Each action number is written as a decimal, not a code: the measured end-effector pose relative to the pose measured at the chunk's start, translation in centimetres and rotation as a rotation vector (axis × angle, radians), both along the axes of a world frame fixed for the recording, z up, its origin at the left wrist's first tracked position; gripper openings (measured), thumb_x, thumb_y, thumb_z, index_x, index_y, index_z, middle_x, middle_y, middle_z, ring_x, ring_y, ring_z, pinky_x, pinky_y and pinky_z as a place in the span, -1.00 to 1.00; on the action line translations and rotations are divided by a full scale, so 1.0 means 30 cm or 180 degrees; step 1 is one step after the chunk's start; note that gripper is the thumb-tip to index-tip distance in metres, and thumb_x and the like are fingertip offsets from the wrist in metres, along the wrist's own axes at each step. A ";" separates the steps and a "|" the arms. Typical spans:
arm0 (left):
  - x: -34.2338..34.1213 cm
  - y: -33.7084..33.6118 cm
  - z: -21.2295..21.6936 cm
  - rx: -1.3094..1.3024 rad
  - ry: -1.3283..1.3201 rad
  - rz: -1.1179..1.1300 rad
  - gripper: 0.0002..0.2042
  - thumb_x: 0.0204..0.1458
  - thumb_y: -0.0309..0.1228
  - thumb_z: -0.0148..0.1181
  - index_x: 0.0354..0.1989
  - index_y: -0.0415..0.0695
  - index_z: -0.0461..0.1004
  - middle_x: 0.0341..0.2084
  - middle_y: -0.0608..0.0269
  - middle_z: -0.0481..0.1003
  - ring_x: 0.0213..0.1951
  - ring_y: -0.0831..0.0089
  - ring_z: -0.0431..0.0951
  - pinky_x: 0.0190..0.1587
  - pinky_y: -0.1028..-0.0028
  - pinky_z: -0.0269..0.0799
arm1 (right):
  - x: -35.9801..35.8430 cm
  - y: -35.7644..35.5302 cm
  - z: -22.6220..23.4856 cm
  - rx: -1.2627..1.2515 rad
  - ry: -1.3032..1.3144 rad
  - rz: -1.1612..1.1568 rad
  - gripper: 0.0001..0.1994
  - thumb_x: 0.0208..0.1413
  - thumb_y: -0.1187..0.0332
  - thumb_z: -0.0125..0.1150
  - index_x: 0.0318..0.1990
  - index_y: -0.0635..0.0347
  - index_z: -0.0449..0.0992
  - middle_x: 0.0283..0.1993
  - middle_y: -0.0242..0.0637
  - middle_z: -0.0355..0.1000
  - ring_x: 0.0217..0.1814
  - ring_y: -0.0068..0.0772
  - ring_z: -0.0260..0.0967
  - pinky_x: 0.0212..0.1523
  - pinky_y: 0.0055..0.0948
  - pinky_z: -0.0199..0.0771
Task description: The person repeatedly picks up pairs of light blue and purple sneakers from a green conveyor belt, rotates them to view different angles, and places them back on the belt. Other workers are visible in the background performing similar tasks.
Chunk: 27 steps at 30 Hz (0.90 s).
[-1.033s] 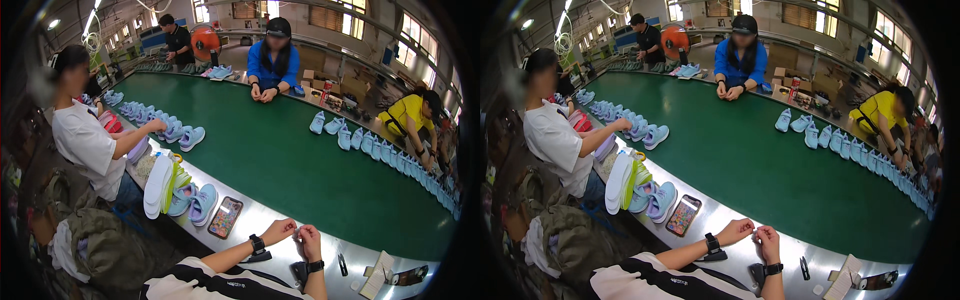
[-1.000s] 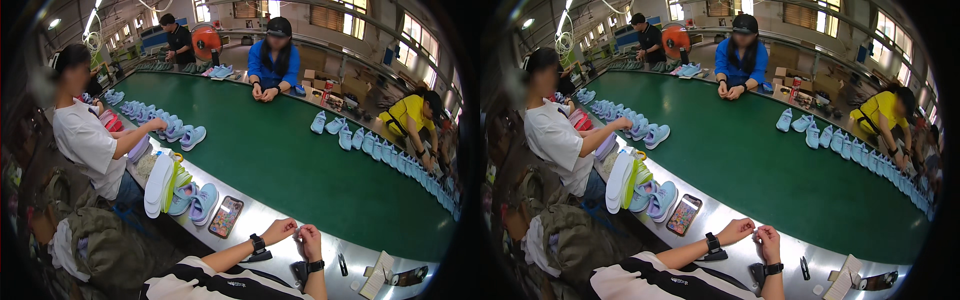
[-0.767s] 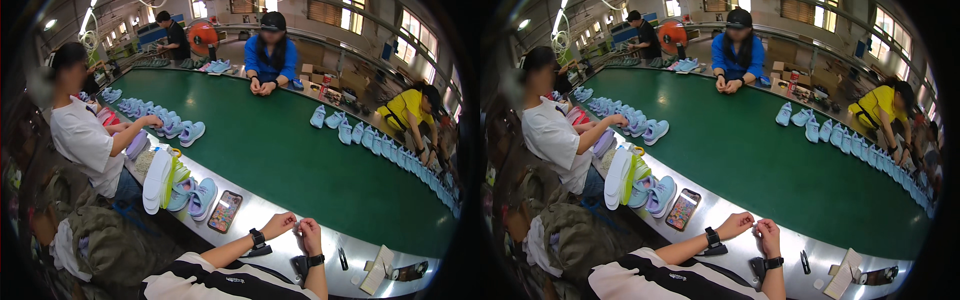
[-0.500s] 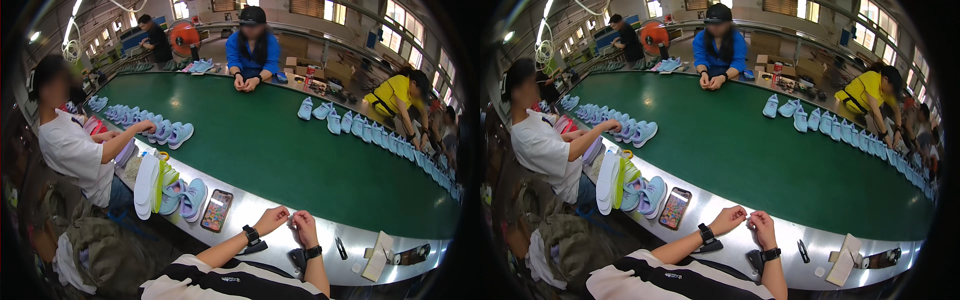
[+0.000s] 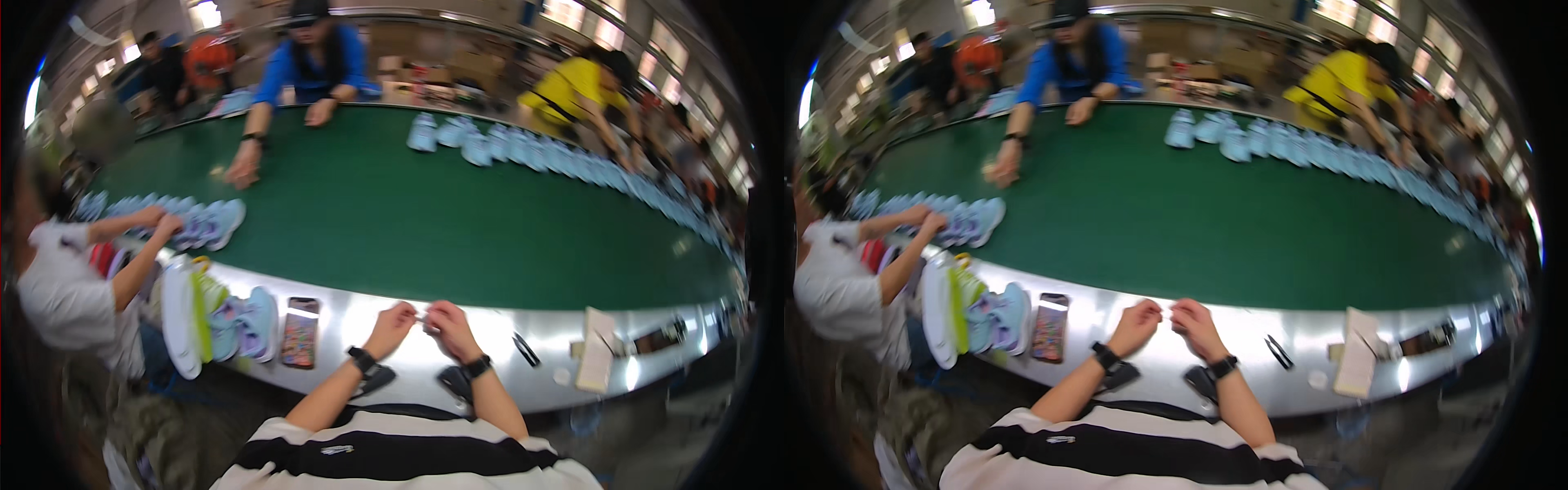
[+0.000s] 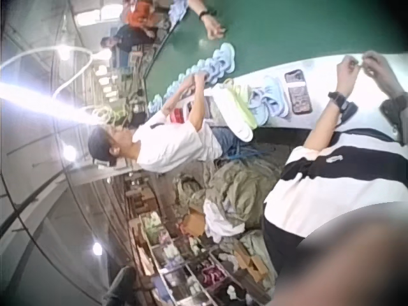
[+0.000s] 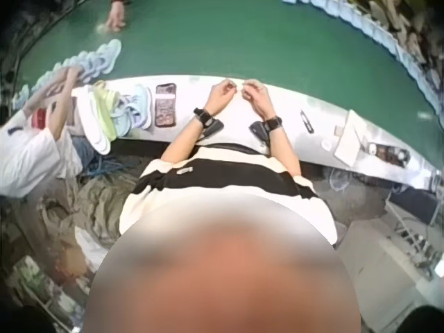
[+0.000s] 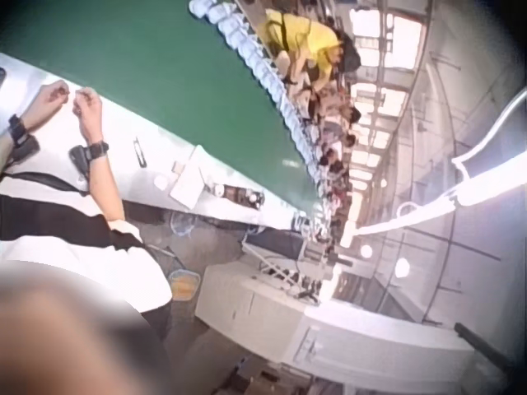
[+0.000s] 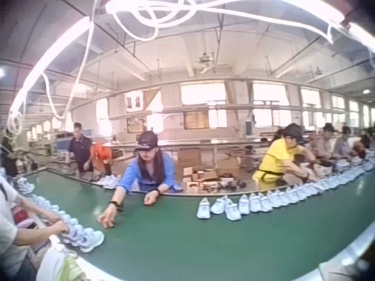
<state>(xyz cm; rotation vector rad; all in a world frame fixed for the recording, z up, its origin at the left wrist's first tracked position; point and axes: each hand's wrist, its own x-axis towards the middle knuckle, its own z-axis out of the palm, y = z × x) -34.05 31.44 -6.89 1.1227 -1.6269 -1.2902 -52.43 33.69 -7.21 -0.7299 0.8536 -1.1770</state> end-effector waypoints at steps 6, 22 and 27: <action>-0.008 0.003 0.006 0.0382 0.0143 -0.0086 -0.91 0.16 -0.55 0.10 -0.21 -0.28 0.46 -0.39 0.21 0.59 -0.34 0.59 0.57 -0.28 0.59 0.49 | -0.011 0.008 0.003 -0.0029 -0.0107 0.0079 -0.85 0.24 0.38 0.19 -0.09 0.21 0.49 -0.34 -0.49 0.41 -0.37 -0.69 0.31 -0.35 -0.68 0.36; -0.009 -0.006 0.012 0.0276 0.0201 -0.0144 -0.95 0.17 -0.60 0.07 -0.24 -0.29 0.45 -0.37 0.21 0.58 -0.33 0.59 0.56 -0.27 0.62 0.46 | -0.014 0.005 0.042 -0.0158 0.0160 0.0156 -0.90 0.26 0.42 0.14 -0.12 0.20 0.48 -0.40 -0.49 0.39 -0.39 -0.68 0.29 -0.35 -0.65 0.31; -0.005 -0.003 0.003 0.0363 0.0404 -0.0076 -0.91 0.14 -0.57 0.10 -0.22 -0.30 0.46 -0.41 0.20 0.60 -0.35 0.57 0.58 -0.25 0.60 0.48 | -0.009 0.001 0.021 -0.0109 0.0032 0.0149 -0.90 0.26 0.43 0.14 -0.12 0.20 0.48 -0.39 -0.48 0.38 -0.39 -0.68 0.29 -0.35 -0.65 0.31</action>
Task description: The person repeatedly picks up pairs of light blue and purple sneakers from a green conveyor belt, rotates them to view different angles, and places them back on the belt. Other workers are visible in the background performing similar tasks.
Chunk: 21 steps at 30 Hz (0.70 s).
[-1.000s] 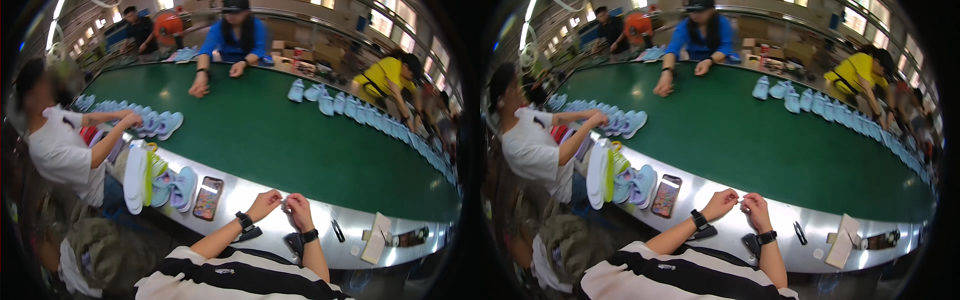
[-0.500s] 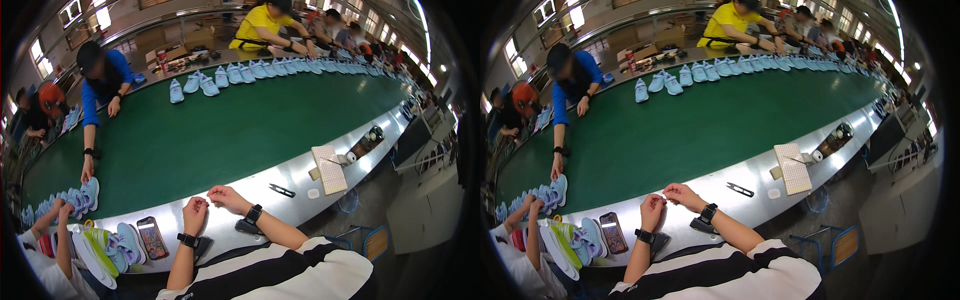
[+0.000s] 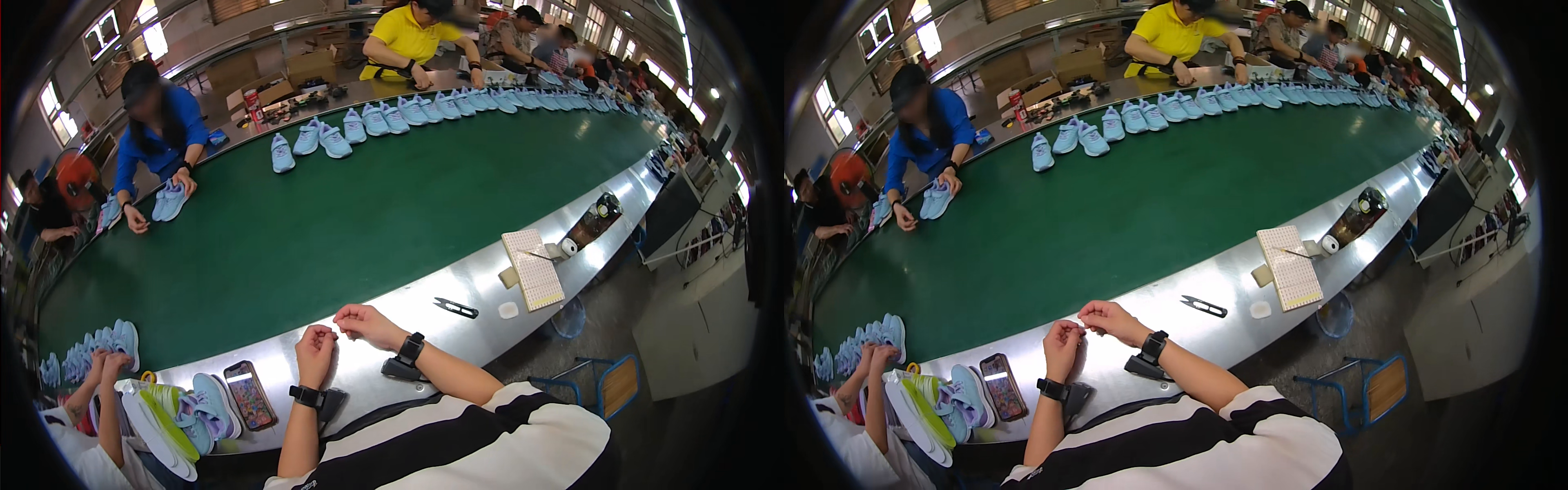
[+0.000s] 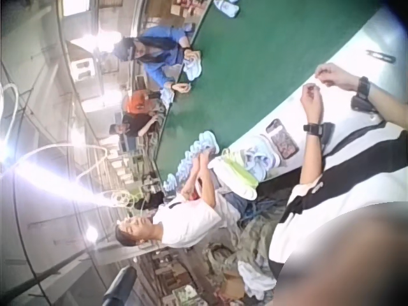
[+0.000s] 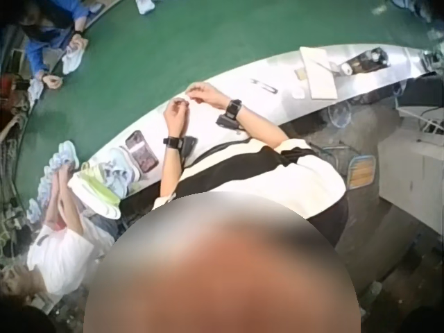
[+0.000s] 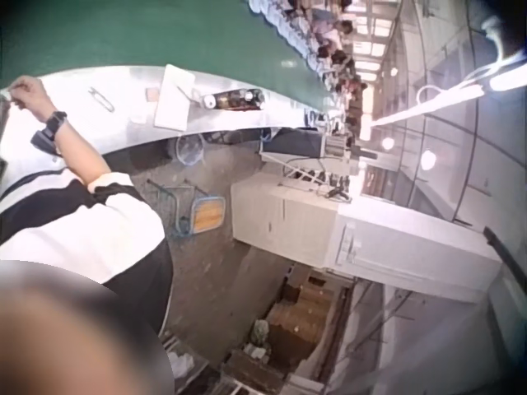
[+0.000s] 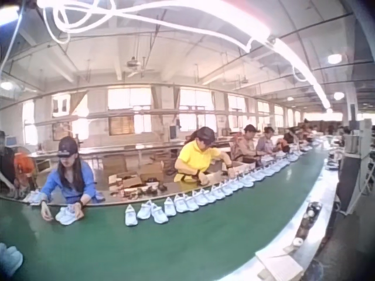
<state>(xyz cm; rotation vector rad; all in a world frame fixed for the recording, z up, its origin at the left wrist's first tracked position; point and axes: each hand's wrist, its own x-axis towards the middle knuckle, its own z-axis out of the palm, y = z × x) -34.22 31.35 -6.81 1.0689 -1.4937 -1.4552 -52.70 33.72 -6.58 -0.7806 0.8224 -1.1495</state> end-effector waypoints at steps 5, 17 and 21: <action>0.000 -0.003 0.001 -0.0049 -0.0176 0.0019 -0.92 0.15 -0.57 0.10 -0.23 -0.30 0.47 -0.42 0.21 0.59 -0.37 0.60 0.57 -0.28 0.61 0.47 | 0.002 -0.003 -0.005 0.0044 0.0048 -0.0028 -0.90 0.26 0.43 0.15 -0.13 0.22 0.48 -0.38 -0.47 0.38 -0.38 -0.67 0.30 -0.34 -0.63 0.34; -0.001 -0.001 0.003 -0.0030 -0.0009 -0.0007 -0.93 0.16 -0.55 0.11 -0.24 -0.28 0.47 -0.42 0.24 0.60 -0.41 0.64 0.54 -0.31 0.64 0.45 | 0.001 0.002 -0.011 -0.0004 -0.0040 -0.0056 -0.87 0.25 0.37 0.17 -0.12 0.17 0.50 -0.39 -0.51 0.40 -0.40 -0.72 0.29 -0.41 -0.69 0.29; -0.001 -0.003 0.000 0.0001 0.0001 0.0003 -0.93 0.15 -0.56 0.11 -0.24 -0.28 0.48 -0.43 0.24 0.60 -0.39 0.63 0.56 -0.30 0.64 0.46 | 0.001 0.003 -0.008 0.0002 -0.0072 -0.0081 -0.87 0.25 0.37 0.18 -0.12 0.18 0.50 -0.40 -0.51 0.40 -0.41 -0.72 0.29 -0.42 -0.70 0.29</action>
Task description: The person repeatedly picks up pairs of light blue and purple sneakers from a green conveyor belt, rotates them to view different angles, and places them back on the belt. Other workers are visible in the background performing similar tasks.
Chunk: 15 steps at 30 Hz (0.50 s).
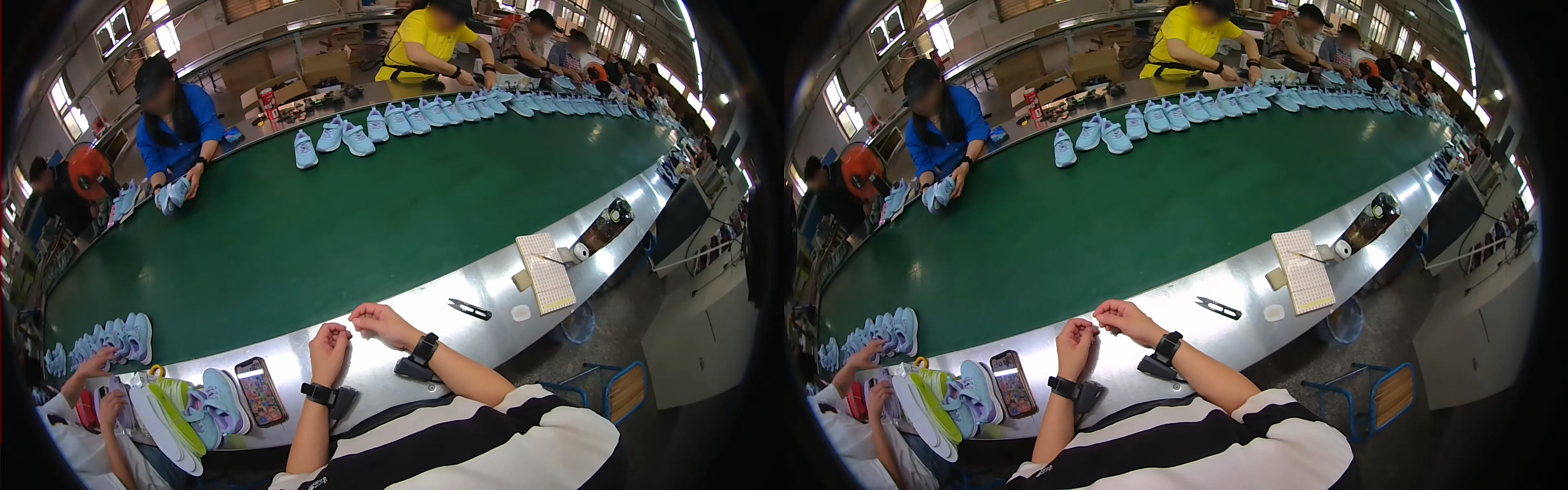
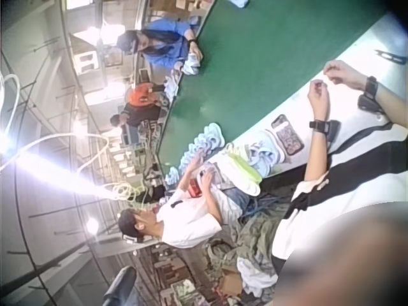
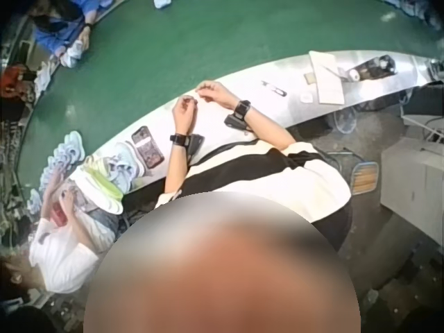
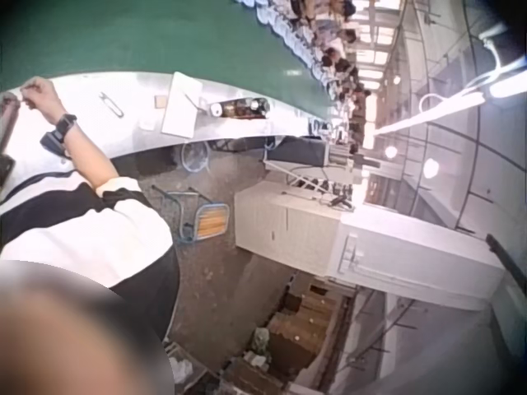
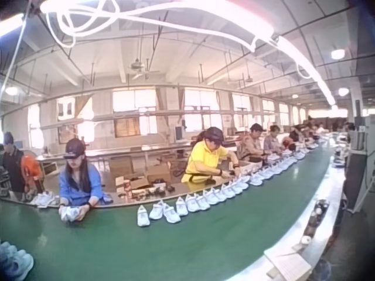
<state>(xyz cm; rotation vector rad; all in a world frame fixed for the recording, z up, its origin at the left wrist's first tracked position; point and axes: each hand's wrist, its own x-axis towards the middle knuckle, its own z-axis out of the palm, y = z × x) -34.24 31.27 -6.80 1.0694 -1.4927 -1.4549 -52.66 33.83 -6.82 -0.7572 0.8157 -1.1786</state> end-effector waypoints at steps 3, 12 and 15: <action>0.001 -0.001 0.001 -0.0001 -0.0043 0.0009 -0.93 0.15 -0.56 0.11 -0.24 -0.28 0.47 -0.43 0.23 0.60 -0.38 0.62 0.57 -0.30 0.63 0.47 | -0.001 -0.001 0.001 0.0014 0.0029 0.0010 -0.88 0.25 0.41 0.17 -0.12 0.20 0.49 -0.38 -0.47 0.40 -0.39 -0.68 0.30 -0.37 -0.64 0.32; 0.004 -0.001 0.001 0.0065 -0.0020 -0.0050 -0.93 0.17 -0.60 0.06 -0.22 -0.29 0.44 -0.37 0.21 0.57 -0.35 0.60 0.54 -0.28 0.63 0.45 | -0.001 -0.006 -0.006 0.0029 0.0052 0.0000 -0.89 0.25 0.43 0.16 -0.11 0.22 0.48 -0.37 -0.46 0.40 -0.38 -0.67 0.31 -0.36 -0.62 0.33; 0.005 -0.003 -0.001 0.0056 -0.0011 -0.0047 -0.93 0.18 -0.60 0.06 -0.21 -0.29 0.44 -0.37 0.21 0.57 -0.35 0.60 0.54 -0.29 0.63 0.45 | -0.001 -0.006 -0.003 0.0035 0.0080 0.0016 -0.89 0.25 0.43 0.16 -0.11 0.22 0.48 -0.37 -0.46 0.41 -0.38 -0.66 0.31 -0.36 -0.63 0.33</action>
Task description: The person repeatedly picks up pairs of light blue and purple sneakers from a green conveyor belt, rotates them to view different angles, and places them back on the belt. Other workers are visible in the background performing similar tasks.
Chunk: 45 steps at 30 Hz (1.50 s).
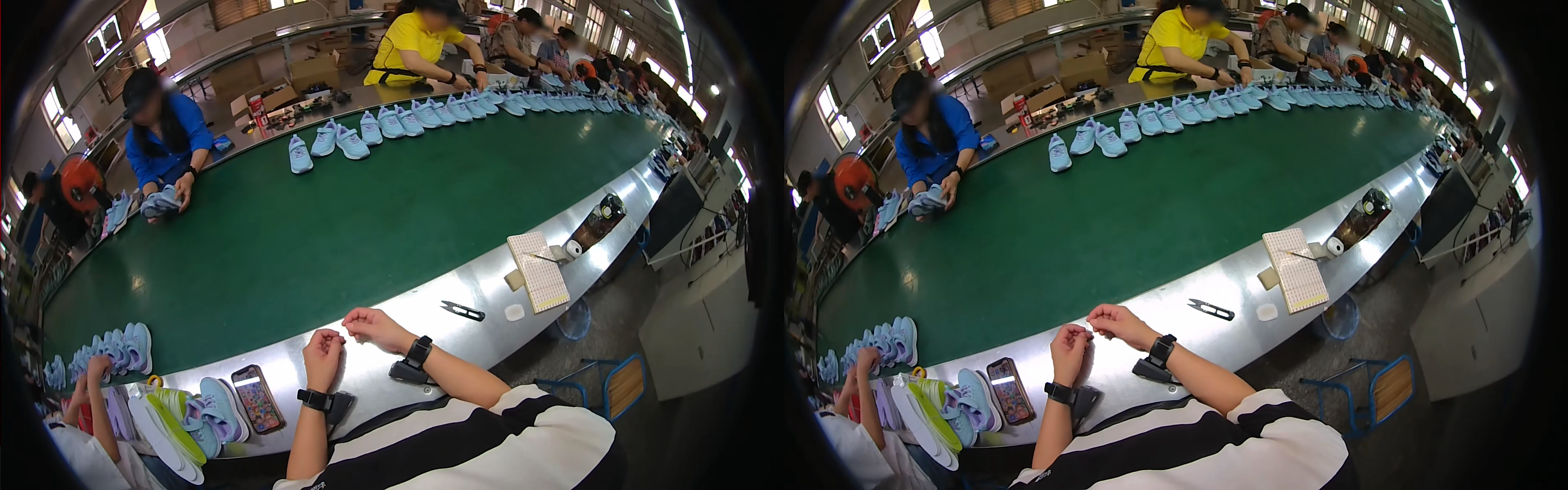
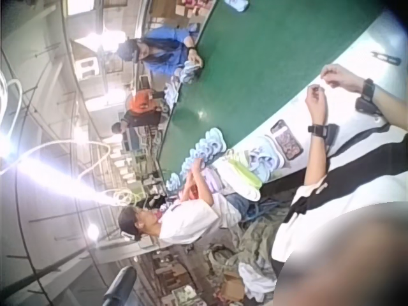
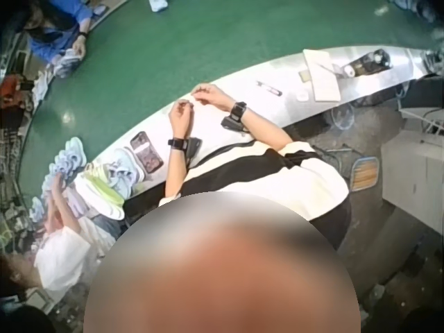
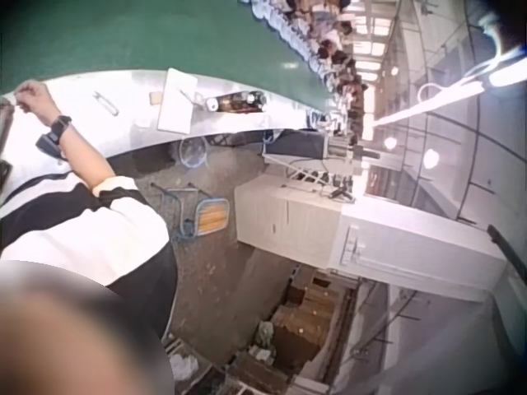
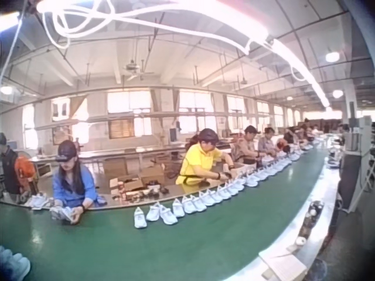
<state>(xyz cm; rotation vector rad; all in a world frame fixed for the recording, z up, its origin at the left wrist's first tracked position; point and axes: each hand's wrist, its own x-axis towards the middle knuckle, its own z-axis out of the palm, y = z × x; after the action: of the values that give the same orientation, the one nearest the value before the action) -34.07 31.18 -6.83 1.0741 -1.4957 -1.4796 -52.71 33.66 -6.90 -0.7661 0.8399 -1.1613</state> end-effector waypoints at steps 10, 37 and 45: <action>-0.015 0.006 0.008 -0.0119 -0.0039 -0.0059 -0.94 0.16 -0.58 0.09 -0.24 -0.28 0.45 -0.38 0.21 0.57 -0.35 0.58 0.55 -0.28 0.60 0.46 | 0.000 0.005 -0.015 -0.0069 -0.0085 -0.0041 -0.86 0.24 0.36 0.17 -0.11 0.17 0.50 -0.36 -0.51 0.42 -0.37 -0.72 0.30 -0.38 -0.66 0.31; 0.596 -0.665 0.438 -0.2901 -0.2011 0.1837 -0.84 -0.06 -0.44 0.13 -0.30 -0.11 0.57 -0.37 0.08 0.58 -0.27 0.08 0.59 -0.20 0.20 0.52 | -0.024 0.013 0.007 -0.0123 -0.0067 -0.0213 -0.92 0.24 0.49 0.12 -0.15 0.25 0.46 -0.37 -0.39 0.38 -0.35 -0.60 0.30 -0.26 -0.61 0.35; 1.398 -0.872 0.226 0.0086 -0.5298 0.2025 -0.01 -0.30 -0.16 0.47 0.39 0.06 0.03 0.11 -0.11 0.37 0.19 -0.06 0.36 0.25 0.09 0.28 | -0.013 0.010 0.027 -0.0086 0.0033 -0.0222 -0.93 0.25 0.51 0.09 -0.16 0.25 0.42 -0.38 -0.39 0.34 -0.36 -0.56 0.25 -0.25 -0.58 0.32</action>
<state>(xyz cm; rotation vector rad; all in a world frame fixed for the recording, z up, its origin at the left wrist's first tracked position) 7.87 5.02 -0.06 2.7314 -1.6680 0.1279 -53.09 33.95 -6.10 -0.7708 0.8668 -1.2336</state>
